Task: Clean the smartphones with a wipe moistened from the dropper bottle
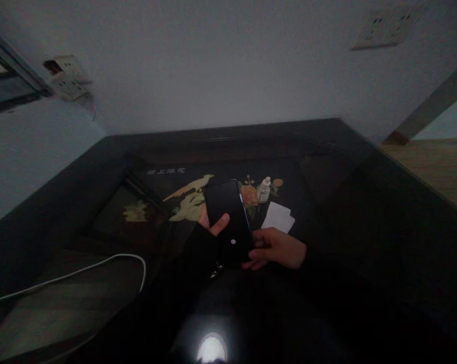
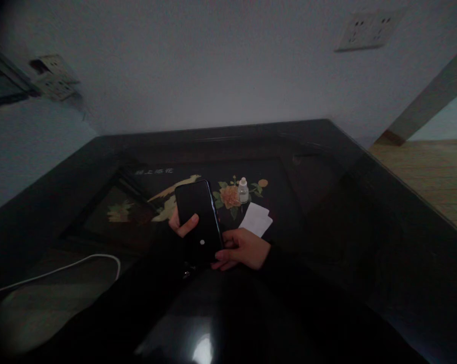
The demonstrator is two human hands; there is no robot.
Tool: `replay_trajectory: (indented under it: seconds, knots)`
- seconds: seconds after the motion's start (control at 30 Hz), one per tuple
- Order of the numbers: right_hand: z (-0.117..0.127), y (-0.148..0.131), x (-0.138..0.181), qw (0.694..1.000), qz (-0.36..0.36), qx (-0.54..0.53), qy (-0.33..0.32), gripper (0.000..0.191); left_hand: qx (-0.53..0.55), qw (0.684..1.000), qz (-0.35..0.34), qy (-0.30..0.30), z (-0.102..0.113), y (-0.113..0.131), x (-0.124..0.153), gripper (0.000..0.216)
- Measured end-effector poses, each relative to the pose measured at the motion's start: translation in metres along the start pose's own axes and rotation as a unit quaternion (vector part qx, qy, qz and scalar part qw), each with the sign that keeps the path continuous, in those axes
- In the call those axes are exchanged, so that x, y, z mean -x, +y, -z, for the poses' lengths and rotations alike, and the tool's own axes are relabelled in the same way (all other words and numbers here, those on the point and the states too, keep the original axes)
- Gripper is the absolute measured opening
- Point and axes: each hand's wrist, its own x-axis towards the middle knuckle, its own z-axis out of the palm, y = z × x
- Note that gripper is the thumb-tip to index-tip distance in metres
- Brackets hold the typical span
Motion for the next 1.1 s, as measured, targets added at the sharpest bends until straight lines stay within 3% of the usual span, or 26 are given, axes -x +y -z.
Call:
replay_trajectory:
  seconds: [0.13, 0.4, 0.6, 0.77, 0.83, 0.97, 1.1]
  knots:
    - [0.001, 0.002, -0.001, 1.0, -0.018, -0.002, 0.013, 0.047, 0.054, 0.997, 0.04, -0.02, -0.002, 0.0, 0.003, 0.06]
    - [-0.002, 0.004, 0.0, 0.999, -0.028, 0.002, 0.029, 0.046, 0.07, 0.996, 0.058, -0.024, -0.003, -0.001, 0.006, 0.06]
    - [0.001, 0.008, -0.003, 0.998, -0.037, 0.019, 0.036, 0.045, -0.007, 1.0, 0.011, -0.003, 0.0, -0.012, 0.0, 0.065]
    - [0.007, -0.005, 0.002, 0.997, -0.058, 0.056, -0.006, 0.045, -0.007, 0.997, 0.037, -0.065, 0.006, -0.007, -0.006, 0.071]
    - [0.014, -0.014, 0.007, 0.997, -0.026, 0.07, 0.017, 0.049, -0.019, 0.993, 0.046, -0.109, 0.01, -0.004, -0.008, 0.07]
    - [0.026, -0.03, 0.016, 0.989, 0.102, 0.055, 0.094, 0.053, -0.021, 0.98, 0.042, -0.193, 0.013, -0.007, -0.007, 0.069]
    - [0.027, -0.036, 0.02, 0.979, 0.162, 0.078, 0.097, 0.047, -0.019, 0.968, -0.007, -0.249, 0.01, -0.014, -0.003, 0.066]
